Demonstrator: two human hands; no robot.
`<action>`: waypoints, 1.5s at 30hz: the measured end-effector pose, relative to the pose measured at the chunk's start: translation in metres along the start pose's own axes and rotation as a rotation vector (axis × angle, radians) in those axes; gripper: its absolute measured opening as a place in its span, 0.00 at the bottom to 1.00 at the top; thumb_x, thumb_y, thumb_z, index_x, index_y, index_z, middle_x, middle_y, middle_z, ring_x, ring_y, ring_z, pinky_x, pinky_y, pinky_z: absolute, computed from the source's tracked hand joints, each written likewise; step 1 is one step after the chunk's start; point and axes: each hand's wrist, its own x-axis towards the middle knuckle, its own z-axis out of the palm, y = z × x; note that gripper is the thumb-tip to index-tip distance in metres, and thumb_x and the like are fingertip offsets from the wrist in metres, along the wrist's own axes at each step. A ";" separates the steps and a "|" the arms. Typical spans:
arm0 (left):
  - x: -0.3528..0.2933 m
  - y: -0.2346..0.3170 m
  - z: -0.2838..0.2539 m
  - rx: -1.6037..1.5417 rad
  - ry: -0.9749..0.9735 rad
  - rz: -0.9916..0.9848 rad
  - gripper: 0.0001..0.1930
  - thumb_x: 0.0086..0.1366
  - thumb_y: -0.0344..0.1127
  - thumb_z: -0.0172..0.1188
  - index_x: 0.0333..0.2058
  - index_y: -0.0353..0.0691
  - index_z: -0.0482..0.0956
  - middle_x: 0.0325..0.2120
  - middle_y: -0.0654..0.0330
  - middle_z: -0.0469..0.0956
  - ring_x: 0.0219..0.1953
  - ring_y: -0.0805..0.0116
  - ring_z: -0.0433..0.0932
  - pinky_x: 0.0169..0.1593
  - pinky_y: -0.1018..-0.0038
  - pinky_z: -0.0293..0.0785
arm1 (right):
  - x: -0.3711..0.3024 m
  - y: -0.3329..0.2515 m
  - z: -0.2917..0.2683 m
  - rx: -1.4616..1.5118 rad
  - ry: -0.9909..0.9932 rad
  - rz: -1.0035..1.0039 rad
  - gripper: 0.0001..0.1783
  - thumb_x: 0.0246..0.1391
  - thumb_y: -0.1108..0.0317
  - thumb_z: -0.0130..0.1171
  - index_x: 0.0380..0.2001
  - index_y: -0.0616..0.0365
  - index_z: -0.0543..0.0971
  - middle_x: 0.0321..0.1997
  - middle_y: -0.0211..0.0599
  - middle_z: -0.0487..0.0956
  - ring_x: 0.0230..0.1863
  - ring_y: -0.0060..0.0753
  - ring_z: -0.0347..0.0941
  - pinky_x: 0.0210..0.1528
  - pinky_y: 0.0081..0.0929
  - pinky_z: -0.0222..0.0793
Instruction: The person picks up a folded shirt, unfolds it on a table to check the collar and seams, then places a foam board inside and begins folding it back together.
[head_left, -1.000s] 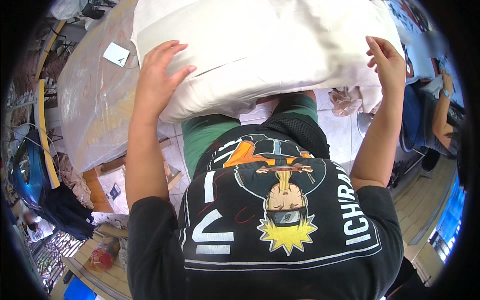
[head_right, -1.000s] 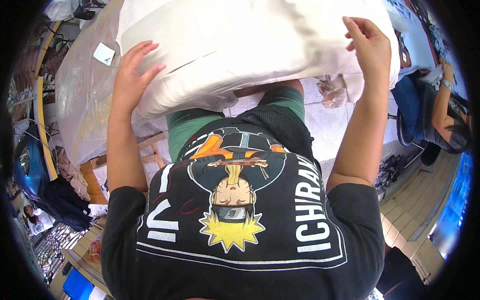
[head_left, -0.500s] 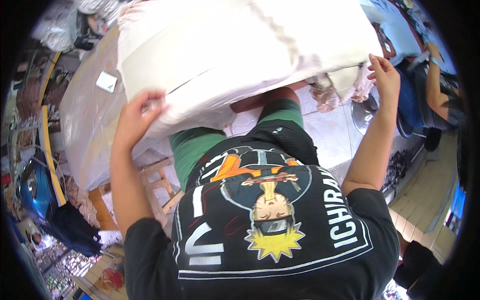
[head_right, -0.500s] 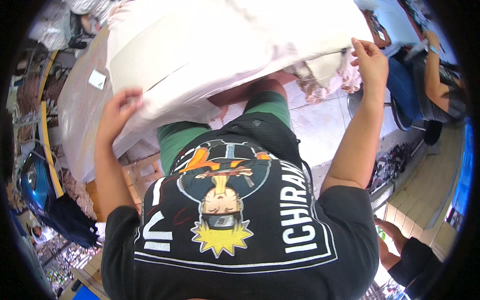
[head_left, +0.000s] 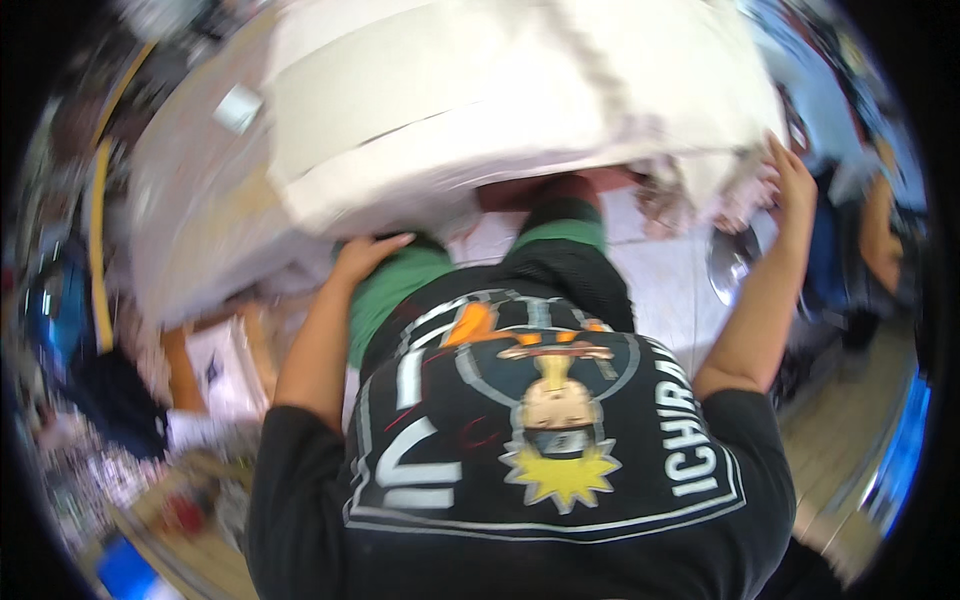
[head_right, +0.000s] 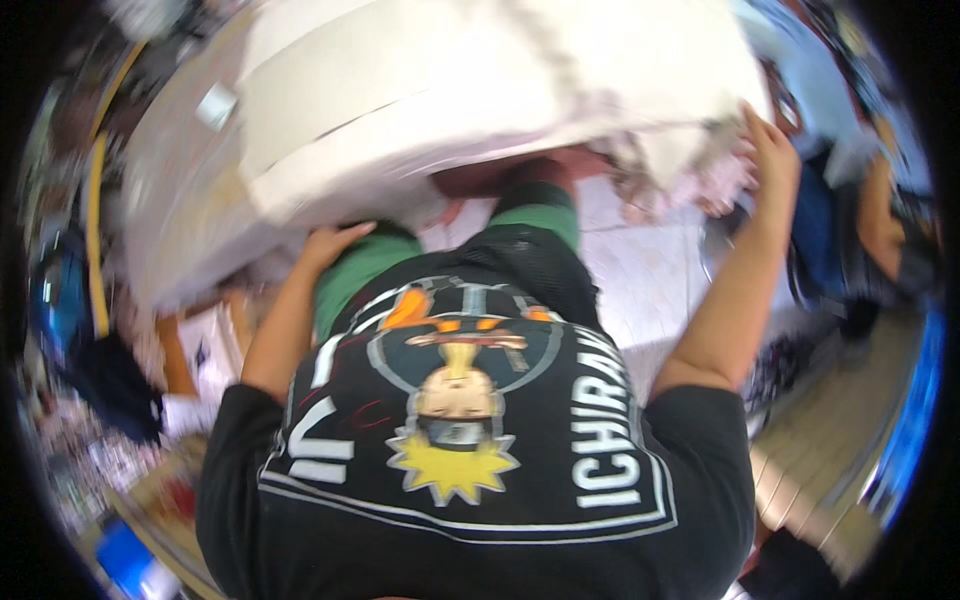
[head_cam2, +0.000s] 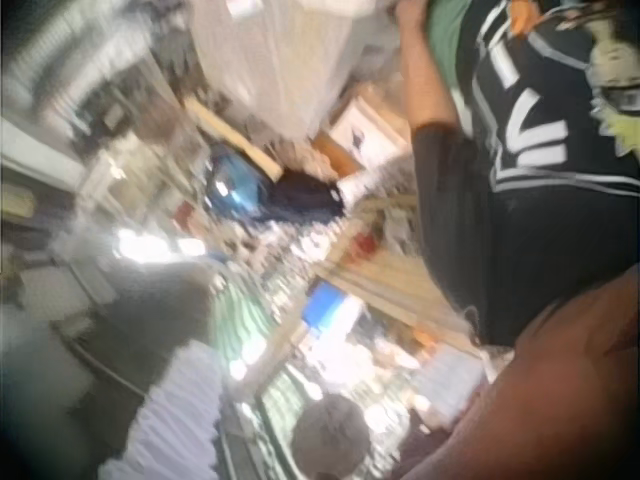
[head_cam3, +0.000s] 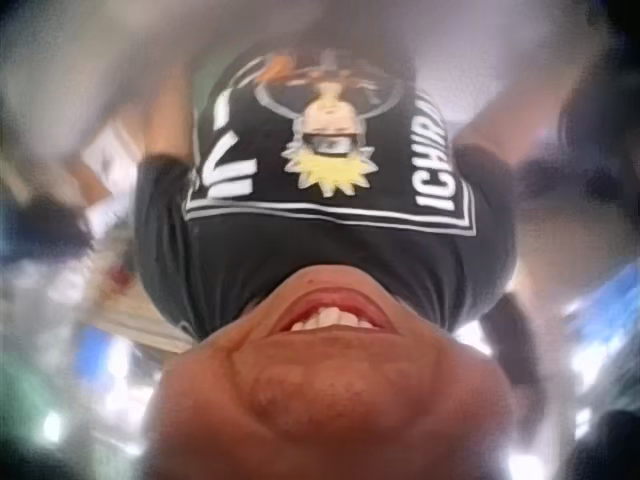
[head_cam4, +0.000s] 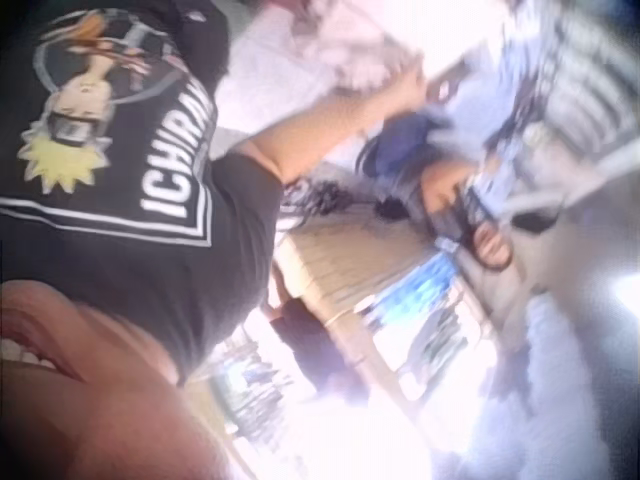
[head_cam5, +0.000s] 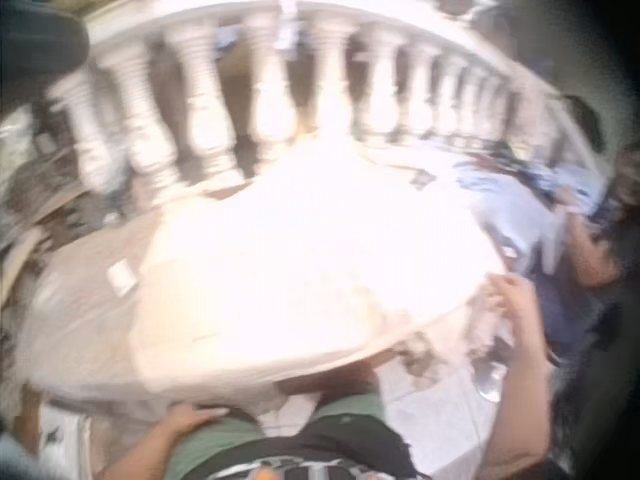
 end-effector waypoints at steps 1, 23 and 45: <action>0.009 -0.010 0.003 0.082 -0.028 -0.010 0.40 0.46 0.65 0.62 0.43 0.29 0.77 0.39 0.43 0.78 0.44 0.52 0.76 0.50 0.67 0.68 | 0.007 0.007 -0.004 -0.066 -0.026 -0.031 0.30 0.43 0.41 0.64 0.39 0.58 0.80 0.30 0.29 0.78 0.21 0.19 0.69 0.21 0.17 0.56; -0.055 0.011 0.020 0.039 0.102 -0.006 0.23 0.57 0.47 0.61 0.44 0.33 0.76 0.40 0.50 0.79 0.44 0.59 0.76 0.48 0.69 0.69 | 0.031 -0.021 -0.002 0.285 -0.164 -0.102 0.15 0.48 0.55 0.65 0.34 0.51 0.78 0.32 0.24 0.79 0.26 0.13 0.73 0.21 0.08 0.59; -0.099 0.075 -0.128 -1.219 -0.223 0.461 0.31 0.58 0.47 0.52 0.54 0.28 0.65 0.51 0.46 0.70 0.53 0.54 0.70 0.59 0.61 0.62 | 0.052 -0.069 0.027 0.641 -0.287 -0.425 0.11 0.54 0.62 0.60 0.37 0.55 0.79 0.45 0.28 0.79 0.48 0.14 0.69 0.49 0.16 0.60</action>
